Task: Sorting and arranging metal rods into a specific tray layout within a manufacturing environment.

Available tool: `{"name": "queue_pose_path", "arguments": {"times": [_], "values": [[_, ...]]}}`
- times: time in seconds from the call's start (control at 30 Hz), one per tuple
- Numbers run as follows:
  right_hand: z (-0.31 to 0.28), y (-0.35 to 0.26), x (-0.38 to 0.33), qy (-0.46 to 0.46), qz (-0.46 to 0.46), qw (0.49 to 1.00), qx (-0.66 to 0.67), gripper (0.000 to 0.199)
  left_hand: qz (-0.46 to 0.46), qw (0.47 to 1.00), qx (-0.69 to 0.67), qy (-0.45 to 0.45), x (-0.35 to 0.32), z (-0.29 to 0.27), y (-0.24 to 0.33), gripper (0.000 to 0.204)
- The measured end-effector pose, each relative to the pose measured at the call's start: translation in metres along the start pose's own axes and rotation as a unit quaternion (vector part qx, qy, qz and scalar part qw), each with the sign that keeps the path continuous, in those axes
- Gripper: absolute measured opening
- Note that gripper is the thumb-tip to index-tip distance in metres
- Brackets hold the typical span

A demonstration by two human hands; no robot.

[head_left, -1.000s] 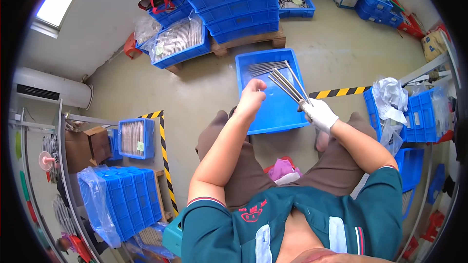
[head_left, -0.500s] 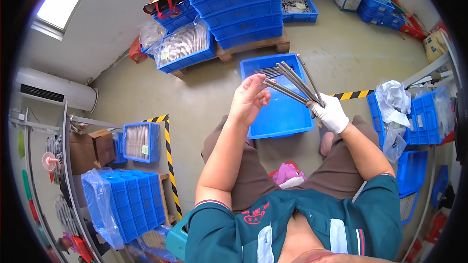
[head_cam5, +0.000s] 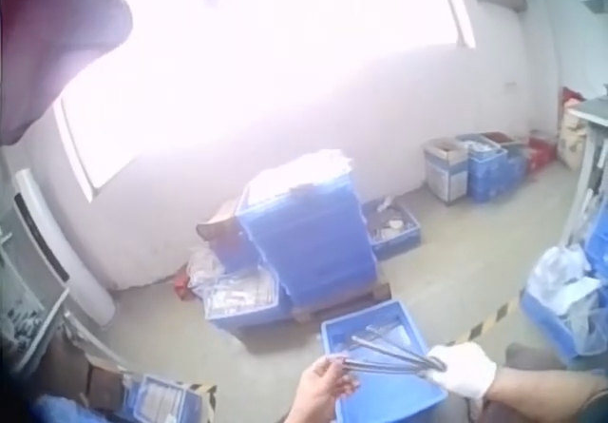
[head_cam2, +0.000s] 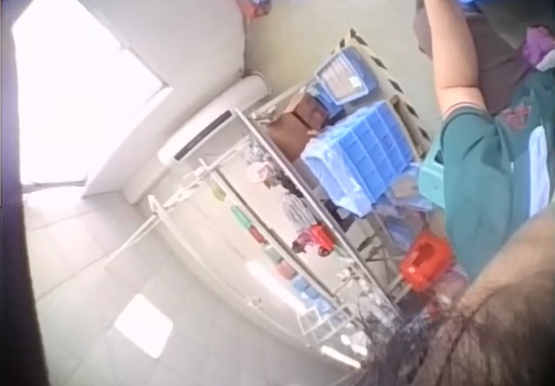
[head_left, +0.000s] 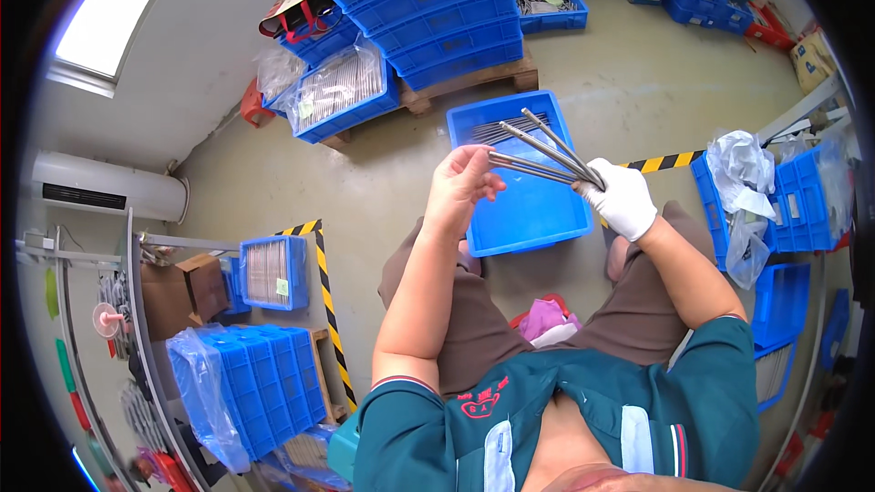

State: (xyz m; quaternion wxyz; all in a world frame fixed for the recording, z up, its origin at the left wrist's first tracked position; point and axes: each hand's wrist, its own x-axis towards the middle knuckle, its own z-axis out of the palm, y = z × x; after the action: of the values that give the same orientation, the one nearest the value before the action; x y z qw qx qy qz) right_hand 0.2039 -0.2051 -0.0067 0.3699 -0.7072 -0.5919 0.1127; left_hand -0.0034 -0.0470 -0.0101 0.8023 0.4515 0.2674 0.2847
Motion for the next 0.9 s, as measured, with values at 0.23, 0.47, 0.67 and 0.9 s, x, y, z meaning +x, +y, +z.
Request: {"name": "queue_pose_path", "arguments": {"times": [0.23,0.47,0.67,0.9], "values": [[0.002,0.004,0.001,0.015,0.022,0.998,-0.055,0.021,0.045,0.996,0.075,-0.016,-0.003,0.010,0.007,0.028],[-0.009,-0.010,0.005,0.121,-0.103,0.977,-0.143,0.021,-0.043,0.989,0.142,-0.010,-0.003,-0.001,0.015,0.033],[-0.003,-0.003,0.003,0.031,-0.012,0.992,-0.122,0.023,0.062,0.981,0.186,0.011,-0.002,0.001,0.007,0.031],[0.000,0.000,0.002,0.052,-0.015,0.992,-0.110,0.023,0.000,0.988,0.154,-0.002,-0.002,0.000,0.012,0.030]]}}
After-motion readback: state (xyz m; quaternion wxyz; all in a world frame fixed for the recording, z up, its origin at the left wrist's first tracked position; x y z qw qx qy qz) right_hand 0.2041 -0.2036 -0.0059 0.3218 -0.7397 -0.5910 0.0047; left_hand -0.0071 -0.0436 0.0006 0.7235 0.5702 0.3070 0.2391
